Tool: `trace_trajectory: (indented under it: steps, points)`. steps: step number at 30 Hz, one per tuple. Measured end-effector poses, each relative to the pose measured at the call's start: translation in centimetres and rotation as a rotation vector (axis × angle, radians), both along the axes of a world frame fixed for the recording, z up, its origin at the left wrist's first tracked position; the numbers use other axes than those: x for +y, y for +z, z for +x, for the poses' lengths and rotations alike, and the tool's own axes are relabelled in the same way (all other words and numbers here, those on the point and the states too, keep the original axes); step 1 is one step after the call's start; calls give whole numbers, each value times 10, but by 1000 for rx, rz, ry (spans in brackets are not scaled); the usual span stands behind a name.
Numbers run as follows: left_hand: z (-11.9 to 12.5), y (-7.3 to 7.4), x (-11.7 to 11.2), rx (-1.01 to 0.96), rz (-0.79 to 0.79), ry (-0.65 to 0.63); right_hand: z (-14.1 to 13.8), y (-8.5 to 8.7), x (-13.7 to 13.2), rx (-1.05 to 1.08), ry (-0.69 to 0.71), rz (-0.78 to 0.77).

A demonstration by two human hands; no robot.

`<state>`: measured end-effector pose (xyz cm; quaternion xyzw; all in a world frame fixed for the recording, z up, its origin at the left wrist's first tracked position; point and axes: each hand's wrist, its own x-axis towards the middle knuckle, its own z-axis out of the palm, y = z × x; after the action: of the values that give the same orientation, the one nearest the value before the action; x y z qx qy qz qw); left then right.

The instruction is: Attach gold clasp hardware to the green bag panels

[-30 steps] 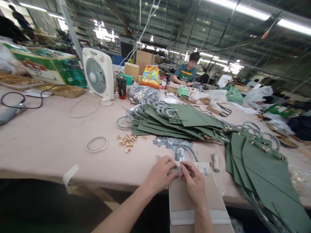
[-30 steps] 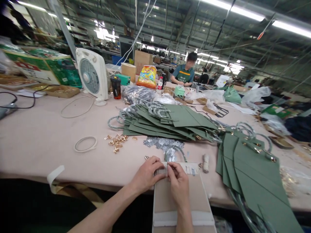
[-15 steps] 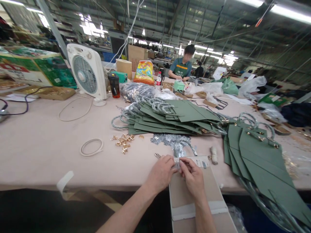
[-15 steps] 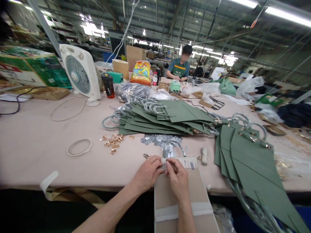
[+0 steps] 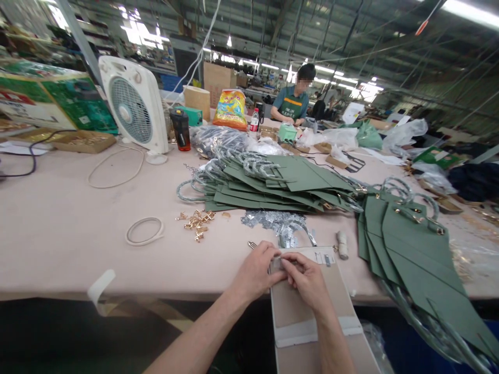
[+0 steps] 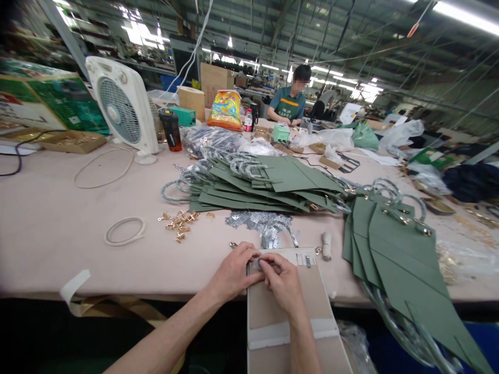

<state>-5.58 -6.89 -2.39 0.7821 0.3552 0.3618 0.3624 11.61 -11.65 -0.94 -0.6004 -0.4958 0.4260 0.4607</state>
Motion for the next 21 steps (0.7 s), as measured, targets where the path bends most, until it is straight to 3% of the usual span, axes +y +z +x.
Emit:
trace_trajectory:
  steps: [21]
  points:
    - [-1, 3, 0, -6, -21, 18, -14, -10, 3, -433, -160, 236]
